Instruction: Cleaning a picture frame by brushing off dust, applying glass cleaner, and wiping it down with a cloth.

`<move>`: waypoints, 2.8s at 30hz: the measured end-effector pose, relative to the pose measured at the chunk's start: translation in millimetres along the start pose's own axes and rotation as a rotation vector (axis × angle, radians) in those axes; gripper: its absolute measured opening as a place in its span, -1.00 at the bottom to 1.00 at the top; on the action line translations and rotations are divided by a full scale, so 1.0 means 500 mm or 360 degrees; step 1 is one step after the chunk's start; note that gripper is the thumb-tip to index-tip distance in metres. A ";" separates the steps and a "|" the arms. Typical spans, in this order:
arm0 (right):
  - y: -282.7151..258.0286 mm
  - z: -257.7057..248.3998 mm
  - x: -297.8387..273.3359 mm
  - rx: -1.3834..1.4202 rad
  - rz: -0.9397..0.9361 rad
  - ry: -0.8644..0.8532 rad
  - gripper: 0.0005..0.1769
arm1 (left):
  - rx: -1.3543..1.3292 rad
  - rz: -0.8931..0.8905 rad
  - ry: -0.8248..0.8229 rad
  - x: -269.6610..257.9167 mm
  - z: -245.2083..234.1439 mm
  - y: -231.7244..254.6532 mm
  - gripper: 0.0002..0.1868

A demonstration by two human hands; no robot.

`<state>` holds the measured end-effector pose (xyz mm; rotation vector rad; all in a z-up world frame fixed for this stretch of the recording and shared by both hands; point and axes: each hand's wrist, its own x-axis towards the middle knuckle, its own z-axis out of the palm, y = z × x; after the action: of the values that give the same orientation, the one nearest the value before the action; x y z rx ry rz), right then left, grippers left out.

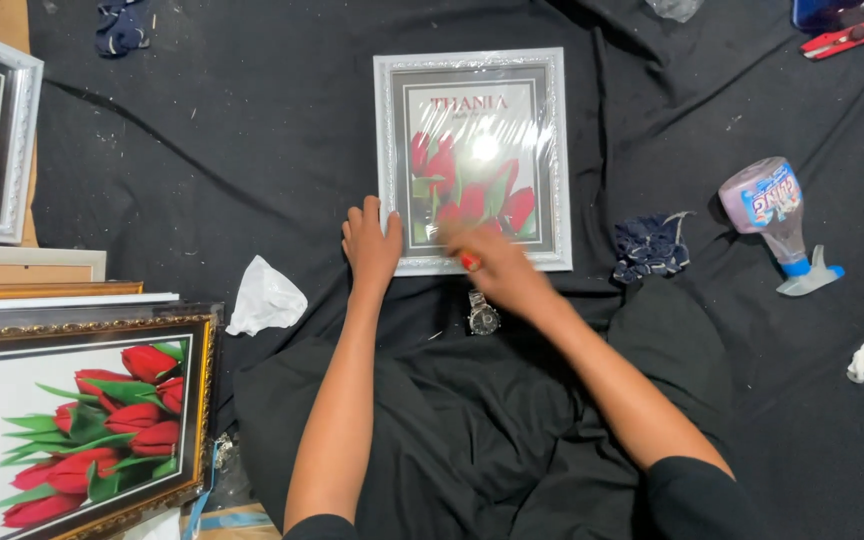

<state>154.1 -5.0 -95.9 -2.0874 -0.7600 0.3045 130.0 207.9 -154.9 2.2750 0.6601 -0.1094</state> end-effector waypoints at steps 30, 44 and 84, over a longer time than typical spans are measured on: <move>0.035 0.028 -0.004 0.0151 0.0249 0.0324 -0.69 | 0.0002 0.0953 0.0014 -0.085 0.091 0.095 -0.28; 0.096 0.010 -0.068 -0.0519 0.0787 0.1005 -0.37 | -0.0287 0.0461 0.0117 -0.054 -0.047 0.145 -0.71; 0.169 0.106 -0.109 -0.1505 0.0931 0.1503 -0.72 | -0.0535 0.0355 -0.0604 -0.142 0.023 0.199 -0.63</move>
<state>120.9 -41.0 -198.6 -2.8659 0.3966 -0.8658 118.7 111.6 -79.5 1.9154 0.2051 -0.2908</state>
